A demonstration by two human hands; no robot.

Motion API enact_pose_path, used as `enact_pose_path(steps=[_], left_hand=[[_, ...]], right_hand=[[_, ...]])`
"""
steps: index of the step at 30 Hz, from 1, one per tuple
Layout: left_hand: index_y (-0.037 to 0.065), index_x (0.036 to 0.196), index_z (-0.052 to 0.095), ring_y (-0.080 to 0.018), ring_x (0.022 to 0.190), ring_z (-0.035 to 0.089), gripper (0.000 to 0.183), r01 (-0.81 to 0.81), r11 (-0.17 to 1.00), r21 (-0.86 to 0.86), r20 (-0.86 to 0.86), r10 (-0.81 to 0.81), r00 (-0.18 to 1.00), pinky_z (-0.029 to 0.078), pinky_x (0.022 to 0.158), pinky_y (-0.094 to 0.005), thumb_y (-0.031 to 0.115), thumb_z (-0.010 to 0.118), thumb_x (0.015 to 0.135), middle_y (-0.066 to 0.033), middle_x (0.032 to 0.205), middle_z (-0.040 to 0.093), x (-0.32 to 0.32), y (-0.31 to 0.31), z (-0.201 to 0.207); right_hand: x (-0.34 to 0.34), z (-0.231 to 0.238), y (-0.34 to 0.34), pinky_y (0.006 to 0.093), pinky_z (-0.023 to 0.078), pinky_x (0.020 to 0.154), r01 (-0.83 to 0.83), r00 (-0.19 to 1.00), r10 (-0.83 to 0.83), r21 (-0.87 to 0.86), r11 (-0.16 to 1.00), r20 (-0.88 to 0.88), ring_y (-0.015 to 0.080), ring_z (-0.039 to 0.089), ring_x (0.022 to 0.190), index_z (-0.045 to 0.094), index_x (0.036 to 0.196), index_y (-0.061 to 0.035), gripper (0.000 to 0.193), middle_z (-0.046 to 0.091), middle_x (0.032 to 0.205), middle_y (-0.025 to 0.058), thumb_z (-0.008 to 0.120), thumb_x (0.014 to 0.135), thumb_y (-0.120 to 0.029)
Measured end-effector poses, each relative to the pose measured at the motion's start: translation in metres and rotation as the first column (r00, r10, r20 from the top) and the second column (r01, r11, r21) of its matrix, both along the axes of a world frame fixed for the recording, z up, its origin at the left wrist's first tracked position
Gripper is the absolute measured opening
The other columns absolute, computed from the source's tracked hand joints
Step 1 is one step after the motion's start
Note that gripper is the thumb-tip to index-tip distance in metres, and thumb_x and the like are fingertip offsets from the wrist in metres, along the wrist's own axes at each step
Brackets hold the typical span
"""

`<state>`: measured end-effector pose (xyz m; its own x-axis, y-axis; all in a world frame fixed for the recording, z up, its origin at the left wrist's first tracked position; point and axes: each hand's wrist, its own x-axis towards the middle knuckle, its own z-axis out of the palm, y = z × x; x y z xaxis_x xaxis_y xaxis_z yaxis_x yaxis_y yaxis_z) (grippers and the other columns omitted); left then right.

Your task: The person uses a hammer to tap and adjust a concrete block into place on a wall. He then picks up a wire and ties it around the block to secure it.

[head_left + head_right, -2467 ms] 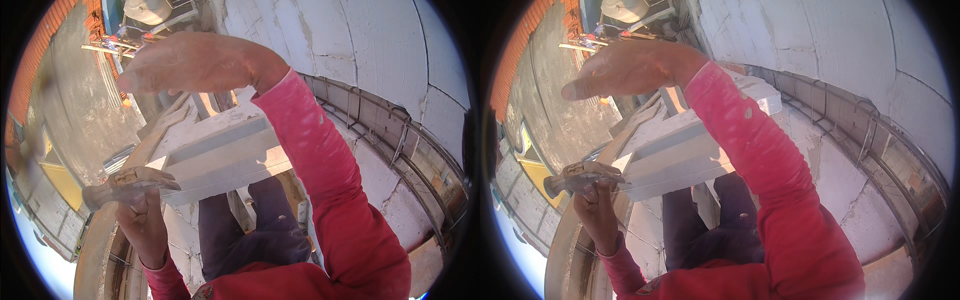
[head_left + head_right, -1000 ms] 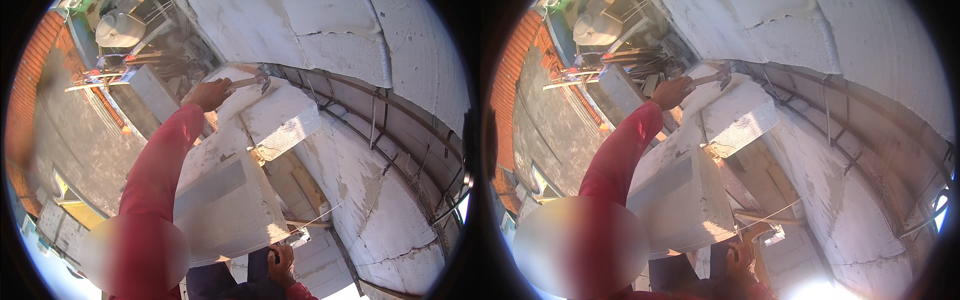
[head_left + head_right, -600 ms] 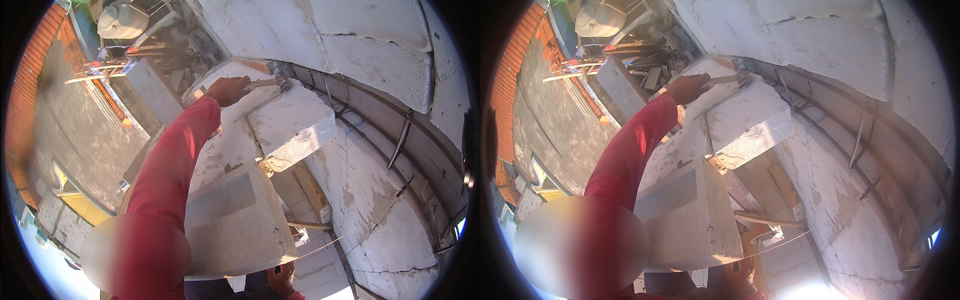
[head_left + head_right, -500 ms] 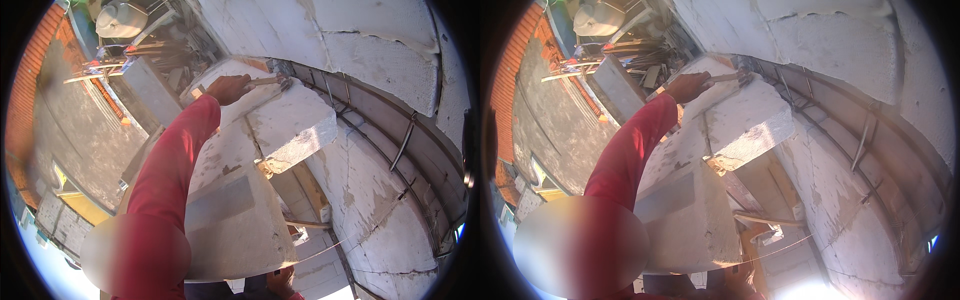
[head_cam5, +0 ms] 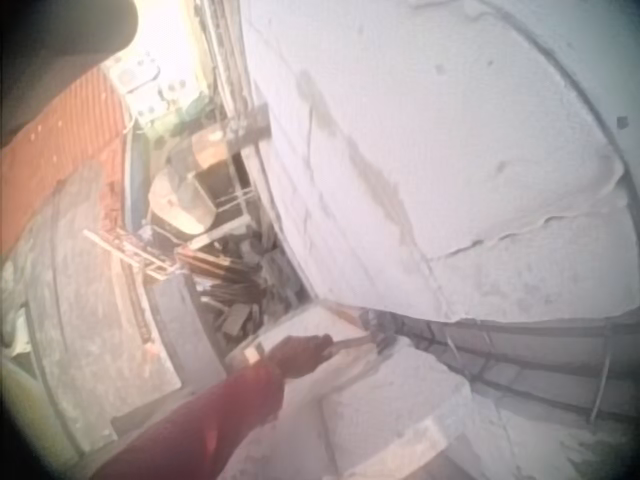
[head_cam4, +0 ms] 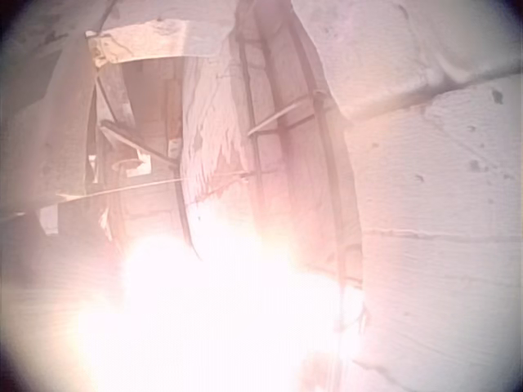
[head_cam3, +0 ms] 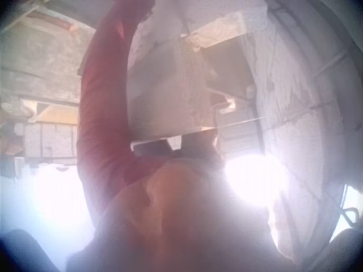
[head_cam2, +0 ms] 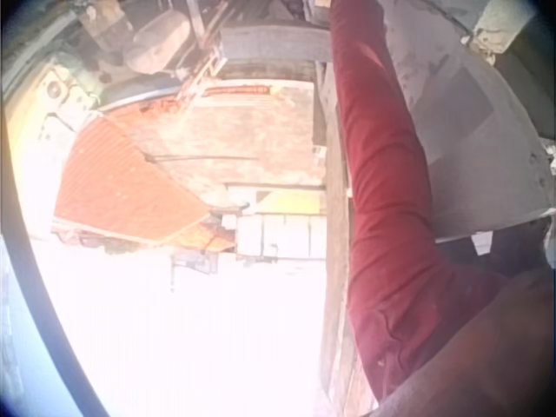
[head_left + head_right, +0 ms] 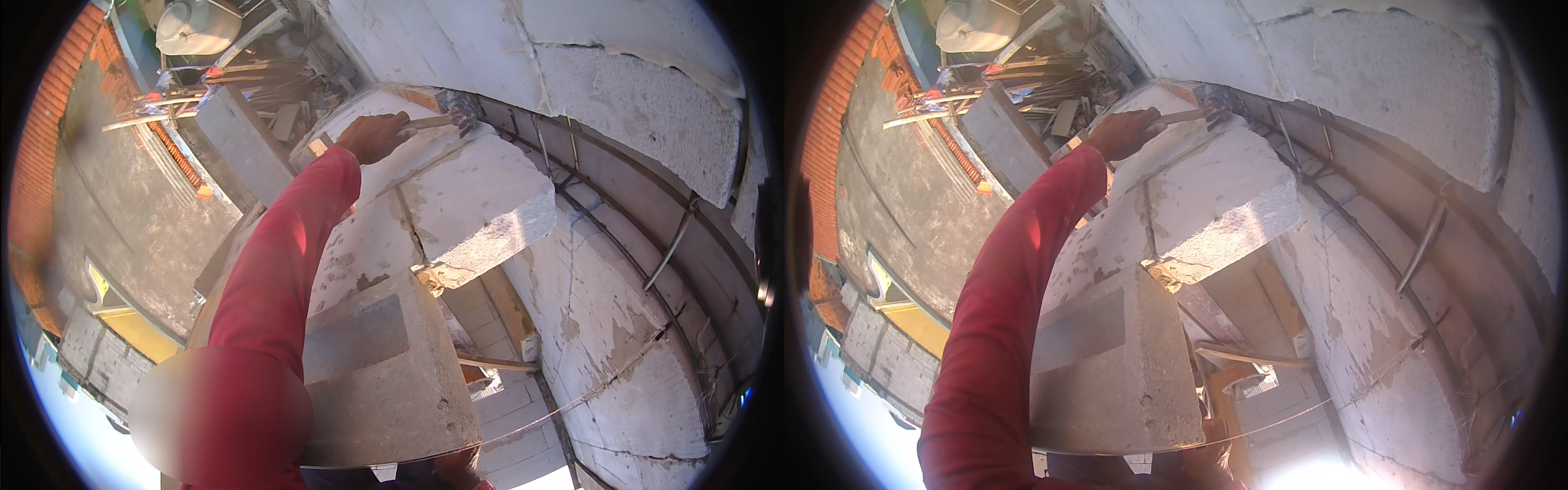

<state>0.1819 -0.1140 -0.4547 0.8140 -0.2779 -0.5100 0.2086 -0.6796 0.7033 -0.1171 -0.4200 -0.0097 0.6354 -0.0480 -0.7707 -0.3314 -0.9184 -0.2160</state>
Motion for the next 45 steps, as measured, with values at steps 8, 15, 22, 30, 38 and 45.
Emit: enact_pose_path(steps=[8,15,22,30,38,45], left_hand=[[0.01,0.124,0.056,-0.0396,0.096,0.066,0.045,-0.004,1.0,-0.026,0.014,0.004,1.0,0.049,0.083,-0.0513,0.048,0.039,0.106,-0.0184,0.102,0.069,-0.015,0.002,-0.01],[0.005,0.124,0.057,-0.041,0.093,0.067,0.05,-0.286,0.956,-0.06,-0.161,0.273,0.948,0.049,0.082,-0.0517,0.049,0.043,0.105,-0.0239,0.095,0.069,-0.035,0.01,-0.018],[0.002,0.115,0.063,-0.0358,0.085,0.066,0.049,-0.421,0.895,-0.148,-0.234,0.382,0.894,0.05,0.079,-0.0467,0.047,0.06,0.097,-0.0219,0.088,0.067,-0.039,0.0,-0.021],[-0.002,0.111,0.062,-0.0302,0.083,0.065,0.047,-0.53,0.847,-0.04,-0.255,0.504,0.825,0.048,0.078,-0.0435,0.043,0.06,0.098,-0.0193,0.086,0.066,-0.05,0.027,0.043],[-0.003,0.111,0.06,-0.0224,0.073,0.056,0.047,-0.629,0.775,-0.067,-0.037,0.628,0.777,0.046,0.071,-0.0378,0.042,0.06,0.099,-0.0138,0.081,0.06,-0.054,0.12,0.214],[0.0,0.105,0.06,-0.0127,0.067,0.049,0.038,-0.757,0.652,0.039,0.269,0.723,0.637,0.043,0.063,-0.0317,0.037,0.064,0.098,-0.0034,0.076,0.054,-0.088,0.173,0.398]], right_hand=[[0.009,-0.009,-0.003,0.0472,0.047,0.071,-0.016,0.999,0.016,0.006,1.0,0.038,0.0365,0.06,0.081,0.061,0.091,-0.0005,0.02,0.061,0.086,0.0169,0.067,0.084,-0.018],[0.015,-0.012,-0.003,0.0459,0.046,0.068,-0.007,0.999,0.007,0.003,1.0,0.053,0.0342,0.06,0.078,0.06,0.088,-0.0015,0.019,0.06,0.083,0.0156,0.067,0.084,-0.019],[0.025,-0.014,0.001,0.0446,0.045,0.065,0.029,0.994,-0.027,-0.013,1.0,0.102,0.032,0.059,0.074,0.06,0.086,-0.0024,0.019,0.059,0.079,0.0144,0.067,0.084,-0.02],[0.09,0.058,-0.026,0.041,0.041,0.055,0.188,0.911,-0.138,-0.091,0.978,0.389,0.0247,0.053,0.065,0.056,0.079,-0.0063,0.019,0.054,0.072,0.0094,0.063,0.085,-0.023],[0.25,0.072,0.098,0.0251,0.039,0.055,-0.33,0.741,-0.014,0.382,0.863,0.671,0.0129,0.047,0.061,0.055,0.099,0.0002,0.022,0.052,0.08,0.0061,0.054,0.103,-0.022],[0.359,0.0,0.203,0.0369,0.054,0.076,-0.552,0.697,0.355,0.149,0.821,0.623,0.0252,0.07,0.08,0.066,0.106,-0.0035,0.015,0.071,0.092,0.0135,0.062,0.094,-0.013]])
